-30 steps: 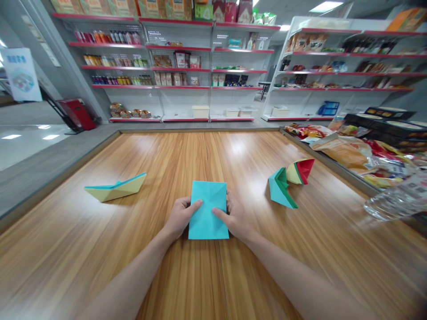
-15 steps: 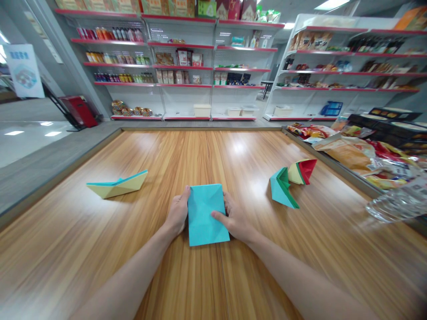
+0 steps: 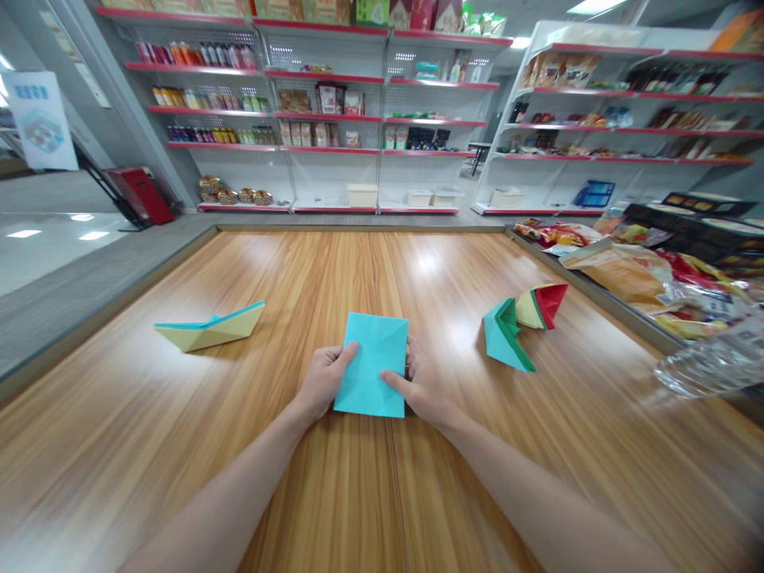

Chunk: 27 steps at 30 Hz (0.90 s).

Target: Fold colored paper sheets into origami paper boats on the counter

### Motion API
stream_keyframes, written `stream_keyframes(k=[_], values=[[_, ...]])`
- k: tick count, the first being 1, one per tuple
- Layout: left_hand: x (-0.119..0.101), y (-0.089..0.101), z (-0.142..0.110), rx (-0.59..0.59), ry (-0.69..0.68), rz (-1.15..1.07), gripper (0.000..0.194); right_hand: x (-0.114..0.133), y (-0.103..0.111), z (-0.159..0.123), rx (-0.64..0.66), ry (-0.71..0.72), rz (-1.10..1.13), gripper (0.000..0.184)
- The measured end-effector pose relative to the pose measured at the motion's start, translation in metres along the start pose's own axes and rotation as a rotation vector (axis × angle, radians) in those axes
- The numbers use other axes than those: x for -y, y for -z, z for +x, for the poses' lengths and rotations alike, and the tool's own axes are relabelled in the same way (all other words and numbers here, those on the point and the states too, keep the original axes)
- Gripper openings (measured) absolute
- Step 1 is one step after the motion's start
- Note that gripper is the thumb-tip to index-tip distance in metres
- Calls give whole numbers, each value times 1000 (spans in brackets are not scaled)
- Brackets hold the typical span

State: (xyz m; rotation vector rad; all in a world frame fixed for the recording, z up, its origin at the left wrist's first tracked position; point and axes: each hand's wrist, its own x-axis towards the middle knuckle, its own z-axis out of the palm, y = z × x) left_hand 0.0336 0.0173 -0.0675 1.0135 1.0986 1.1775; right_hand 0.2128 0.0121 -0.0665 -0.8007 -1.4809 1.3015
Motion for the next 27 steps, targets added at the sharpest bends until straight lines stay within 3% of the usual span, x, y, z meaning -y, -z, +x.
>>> stream_keyframes(k=[5, 10, 15, 27], values=[[-2, 0, -1, -18, 17, -21, 45, 3, 1, -3, 48, -41, -104, 45], [-2, 0, -1, -23, 12, -40, 46, 4, 5, -4, 94, 98, -311, 43], [1, 1, 1, -30, -14, -62, 49, 4, 6, -2, 149, 129, -397, 44], [-1, -1, 1, 28, -75, -57, 35, 5, -4, -8, 213, 327, -693, 49]])
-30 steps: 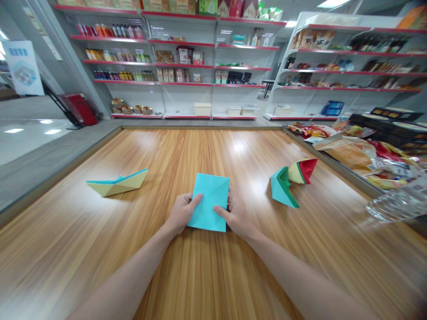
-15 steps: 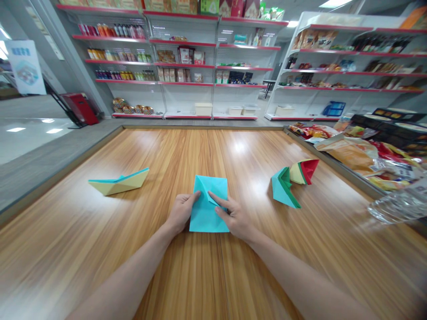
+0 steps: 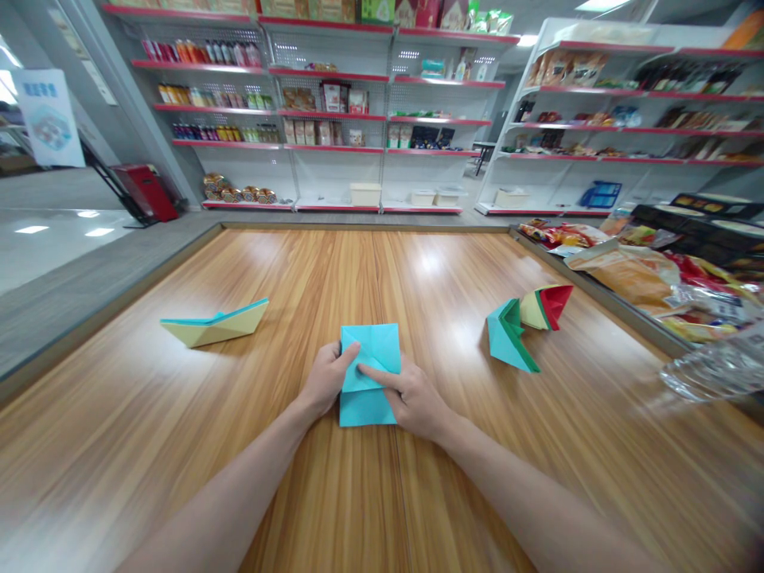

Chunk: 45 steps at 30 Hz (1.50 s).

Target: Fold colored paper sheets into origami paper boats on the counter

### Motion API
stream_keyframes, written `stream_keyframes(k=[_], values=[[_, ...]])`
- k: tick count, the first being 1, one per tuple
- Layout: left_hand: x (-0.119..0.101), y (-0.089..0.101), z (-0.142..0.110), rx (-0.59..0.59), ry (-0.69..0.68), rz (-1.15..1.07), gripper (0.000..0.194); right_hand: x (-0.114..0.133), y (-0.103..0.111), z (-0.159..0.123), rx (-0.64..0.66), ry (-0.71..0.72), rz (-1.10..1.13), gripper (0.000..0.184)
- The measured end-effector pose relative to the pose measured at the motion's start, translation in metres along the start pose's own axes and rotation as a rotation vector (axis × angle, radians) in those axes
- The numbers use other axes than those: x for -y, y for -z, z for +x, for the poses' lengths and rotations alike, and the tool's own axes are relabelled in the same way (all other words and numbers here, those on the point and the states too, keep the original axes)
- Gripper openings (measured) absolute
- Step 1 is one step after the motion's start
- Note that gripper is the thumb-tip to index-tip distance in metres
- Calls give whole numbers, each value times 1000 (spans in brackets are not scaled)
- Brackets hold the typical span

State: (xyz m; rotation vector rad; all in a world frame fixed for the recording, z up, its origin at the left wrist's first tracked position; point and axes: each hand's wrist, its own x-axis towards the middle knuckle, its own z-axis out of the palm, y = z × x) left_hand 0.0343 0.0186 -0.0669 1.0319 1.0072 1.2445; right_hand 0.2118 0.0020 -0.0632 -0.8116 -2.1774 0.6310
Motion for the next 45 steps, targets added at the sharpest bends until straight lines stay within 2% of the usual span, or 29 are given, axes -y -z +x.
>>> stream_keyframes(k=[4, 7, 12, 18, 24, 29, 36, 41, 45], values=[[5, 3, 3, -35, -15, 25, 34, 4, 7, 1, 9, 3, 89, 41], [5, 4, 3, -66, -38, 51, 33, 5, 11, 2, 26, -76, 192, 33], [3, 2, 2, -128, -73, 94, 34, 3, 7, 3, 48, -209, 231, 32], [2, -2, 1, -217, -42, 96, 52, 4, 6, 2, 134, -163, 308, 31], [-2, -5, -2, -247, -76, 120, 56, 6, 7, 1, 120, -149, 274, 28], [-1, -6, -4, -222, -108, 148, 55, 6, 8, 3, 54, -172, 314, 25], [-2, -7, -6, -61, -100, 249, 44, -6, 7, 3, -110, -312, 355, 23], [0, -5, -5, -51, -104, 331, 51, -7, 8, 3, -118, -335, 367, 23], [2, -4, -5, -63, -104, 316, 54, -5, 8, 4, -90, -327, 396, 23]])
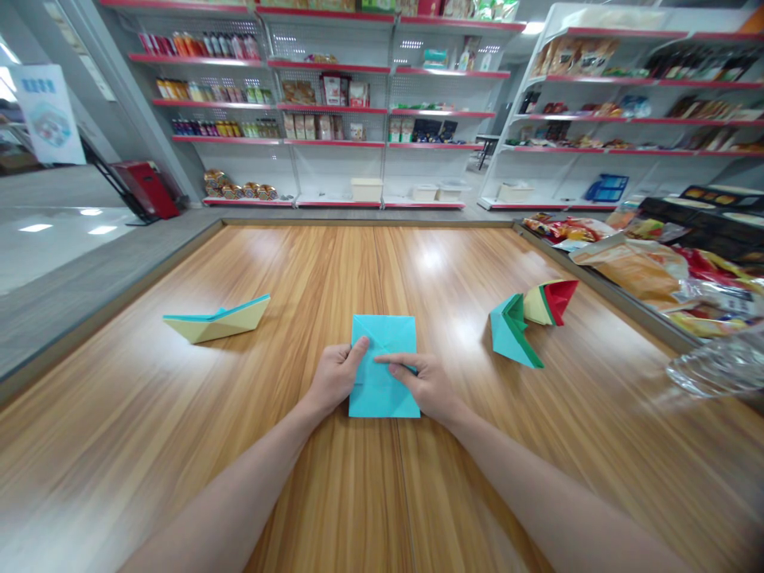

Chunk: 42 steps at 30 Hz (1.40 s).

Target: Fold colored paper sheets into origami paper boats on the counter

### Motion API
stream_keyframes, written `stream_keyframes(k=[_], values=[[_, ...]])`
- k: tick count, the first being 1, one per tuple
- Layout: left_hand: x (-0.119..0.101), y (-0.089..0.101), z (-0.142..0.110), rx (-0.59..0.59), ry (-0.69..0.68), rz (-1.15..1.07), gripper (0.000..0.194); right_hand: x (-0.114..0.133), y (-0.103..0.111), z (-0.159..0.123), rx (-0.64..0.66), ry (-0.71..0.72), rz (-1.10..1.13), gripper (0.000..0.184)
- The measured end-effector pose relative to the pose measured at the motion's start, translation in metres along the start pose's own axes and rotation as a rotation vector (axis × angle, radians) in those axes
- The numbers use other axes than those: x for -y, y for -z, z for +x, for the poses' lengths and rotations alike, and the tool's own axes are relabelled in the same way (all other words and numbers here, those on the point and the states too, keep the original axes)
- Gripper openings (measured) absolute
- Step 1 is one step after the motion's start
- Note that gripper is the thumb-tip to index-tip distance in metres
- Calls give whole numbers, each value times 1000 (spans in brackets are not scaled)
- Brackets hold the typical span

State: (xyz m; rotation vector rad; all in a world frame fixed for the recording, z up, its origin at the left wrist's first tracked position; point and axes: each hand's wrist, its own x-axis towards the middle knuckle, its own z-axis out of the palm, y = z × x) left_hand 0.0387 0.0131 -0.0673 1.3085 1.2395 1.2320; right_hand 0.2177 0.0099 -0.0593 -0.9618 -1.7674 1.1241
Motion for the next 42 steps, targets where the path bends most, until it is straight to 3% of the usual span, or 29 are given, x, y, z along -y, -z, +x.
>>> stream_keyframes(k=[6, 12, 17, 25, 35, 42], values=[[-1, -1, -1, -31, 25, -78, 56, 4, -1, -1, -16, -9, 39, 27], [-3, -1, 0, -65, 44, -167, 55, 2, -3, 0, -55, -167, 303, 57], [-4, 0, 2, -67, 63, -253, 39, 0, -2, 1, 33, -156, 270, 35], [2, 4, 7, -141, 84, -339, 48, 2, -3, 1, 82, -129, 182, 33], [-3, 1, 1, 52, 65, -155, 41, -6, -3, 1, -70, -193, 319, 39], [-3, -1, -6, 105, 65, -132, 46, -1, 0, 5, -56, -270, 321, 40]])
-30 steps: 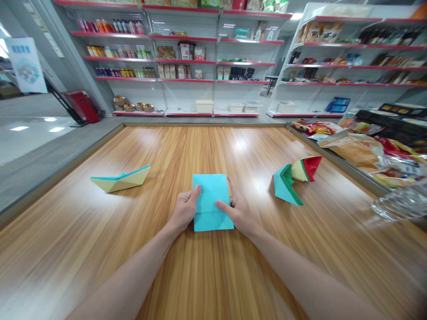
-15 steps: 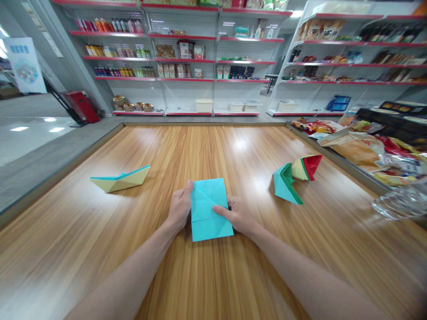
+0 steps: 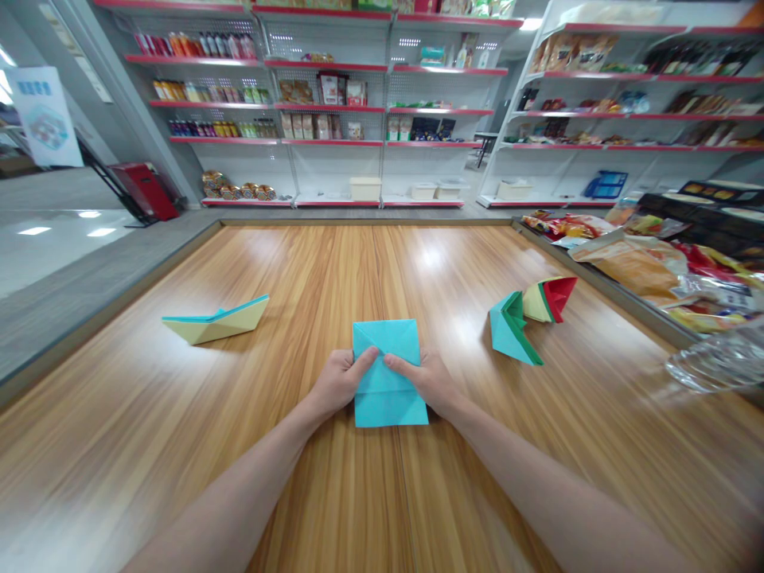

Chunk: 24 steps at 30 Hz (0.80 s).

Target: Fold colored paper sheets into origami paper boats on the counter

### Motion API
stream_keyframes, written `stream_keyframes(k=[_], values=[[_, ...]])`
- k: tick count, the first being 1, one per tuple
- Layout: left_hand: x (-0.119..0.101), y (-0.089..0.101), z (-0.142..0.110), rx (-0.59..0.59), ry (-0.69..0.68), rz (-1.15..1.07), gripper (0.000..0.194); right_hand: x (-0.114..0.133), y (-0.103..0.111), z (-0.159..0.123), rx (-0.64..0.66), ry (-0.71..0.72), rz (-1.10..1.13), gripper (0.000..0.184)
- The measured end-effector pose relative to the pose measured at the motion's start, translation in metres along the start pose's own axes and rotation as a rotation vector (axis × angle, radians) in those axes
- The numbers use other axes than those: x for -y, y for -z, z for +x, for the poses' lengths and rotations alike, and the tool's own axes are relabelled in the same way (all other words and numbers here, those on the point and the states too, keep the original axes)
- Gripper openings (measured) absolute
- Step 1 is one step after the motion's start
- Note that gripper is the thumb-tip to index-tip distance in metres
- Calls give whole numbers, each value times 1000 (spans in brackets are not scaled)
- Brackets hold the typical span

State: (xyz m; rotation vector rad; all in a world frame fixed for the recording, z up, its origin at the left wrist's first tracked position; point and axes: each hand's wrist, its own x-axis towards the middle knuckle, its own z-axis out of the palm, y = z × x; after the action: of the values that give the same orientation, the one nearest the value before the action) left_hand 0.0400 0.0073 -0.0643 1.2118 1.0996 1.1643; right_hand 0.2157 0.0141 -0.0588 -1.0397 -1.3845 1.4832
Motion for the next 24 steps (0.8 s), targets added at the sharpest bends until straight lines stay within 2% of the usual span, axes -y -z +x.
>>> stream_keyframes(k=[3, 8, 11, 13, 17, 19, 22, 24], values=[[1, 0, 0, -41, 8, -47, 50, 2, 0, 1, 34, -14, -7, 39], [-1, 3, 6, -228, -7, -172, 50, 4, 2, 1, 158, -41, 63, 40], [0, 5, 9, -255, 2, -226, 50, 4, 2, 0, 156, -15, 59, 37], [1, 6, 11, -247, 5, -244, 50, 2, 2, -1, 72, 31, 0, 34], [3, 6, 14, -150, 7, -311, 59, -5, 1, -1, -287, 212, -166, 30], [2, 7, 16, -100, -8, -377, 62, -6, 0, -1, -419, 273, -195, 27], [-6, 10, 16, -89, 43, -521, 59, -5, 1, -2, -502, 345, -190, 25], [-14, 14, 14, 72, 202, -632, 59, -3, 2, -2, -448, 429, -199, 23]])
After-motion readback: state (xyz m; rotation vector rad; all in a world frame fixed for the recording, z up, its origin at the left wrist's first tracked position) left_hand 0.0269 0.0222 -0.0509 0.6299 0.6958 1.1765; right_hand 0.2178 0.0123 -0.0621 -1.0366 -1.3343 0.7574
